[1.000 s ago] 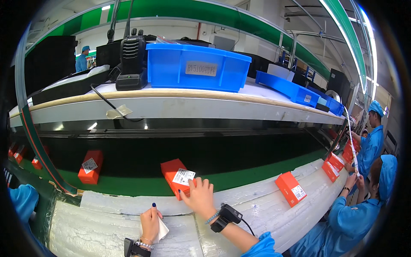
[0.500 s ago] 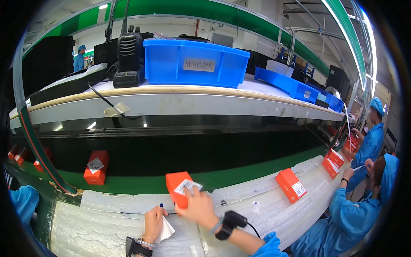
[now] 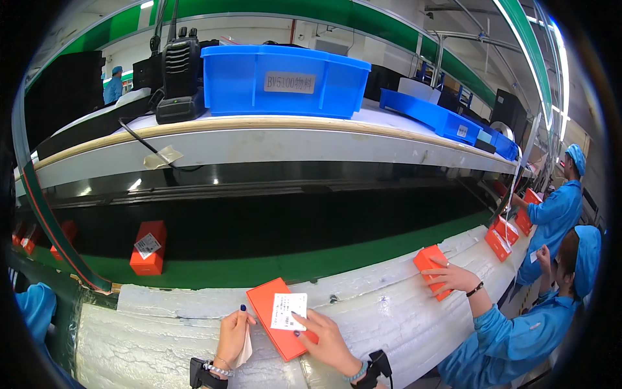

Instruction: Applying adhesive labels to small red boxes on a conveyor belt.

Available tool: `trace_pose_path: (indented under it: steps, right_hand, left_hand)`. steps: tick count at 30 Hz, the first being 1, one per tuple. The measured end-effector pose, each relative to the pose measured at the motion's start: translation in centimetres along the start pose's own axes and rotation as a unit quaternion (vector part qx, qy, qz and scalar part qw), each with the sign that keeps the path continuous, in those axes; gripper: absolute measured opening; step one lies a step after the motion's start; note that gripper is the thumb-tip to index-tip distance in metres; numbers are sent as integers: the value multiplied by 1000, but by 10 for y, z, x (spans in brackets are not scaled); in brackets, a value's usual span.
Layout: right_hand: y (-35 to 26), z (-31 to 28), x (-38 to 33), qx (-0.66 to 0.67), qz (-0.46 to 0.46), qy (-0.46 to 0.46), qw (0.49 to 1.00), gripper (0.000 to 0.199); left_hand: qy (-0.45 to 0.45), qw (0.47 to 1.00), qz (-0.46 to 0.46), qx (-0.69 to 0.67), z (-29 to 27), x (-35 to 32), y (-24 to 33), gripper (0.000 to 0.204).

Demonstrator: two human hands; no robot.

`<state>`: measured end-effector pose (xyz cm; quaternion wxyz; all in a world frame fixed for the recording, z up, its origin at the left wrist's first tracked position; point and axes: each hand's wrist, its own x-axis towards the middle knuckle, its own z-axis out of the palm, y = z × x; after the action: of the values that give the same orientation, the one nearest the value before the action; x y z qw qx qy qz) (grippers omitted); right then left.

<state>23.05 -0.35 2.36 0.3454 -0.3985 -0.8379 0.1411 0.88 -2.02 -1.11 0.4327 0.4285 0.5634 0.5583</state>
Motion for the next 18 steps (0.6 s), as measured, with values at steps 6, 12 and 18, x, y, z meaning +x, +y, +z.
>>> trace_pose_path:
  steps: [6, 12, 18]
  right_hand:
    - [15, -16, 25, 357, 72, -114, 925, 21]
    - [-4, -10, 46, 189, 53, -130, 972, 12]
    - [-28, 15, 46, 245, 85, -100, 961, 31]
  left_hand:
    - [-32, 995, 79, -46, 16, -9, 21, 28]
    - [-52, 994, 81, -42, 39, -35, 25, 15]
    - [8, 971, 137, -195, 44, -29, 13, 20]
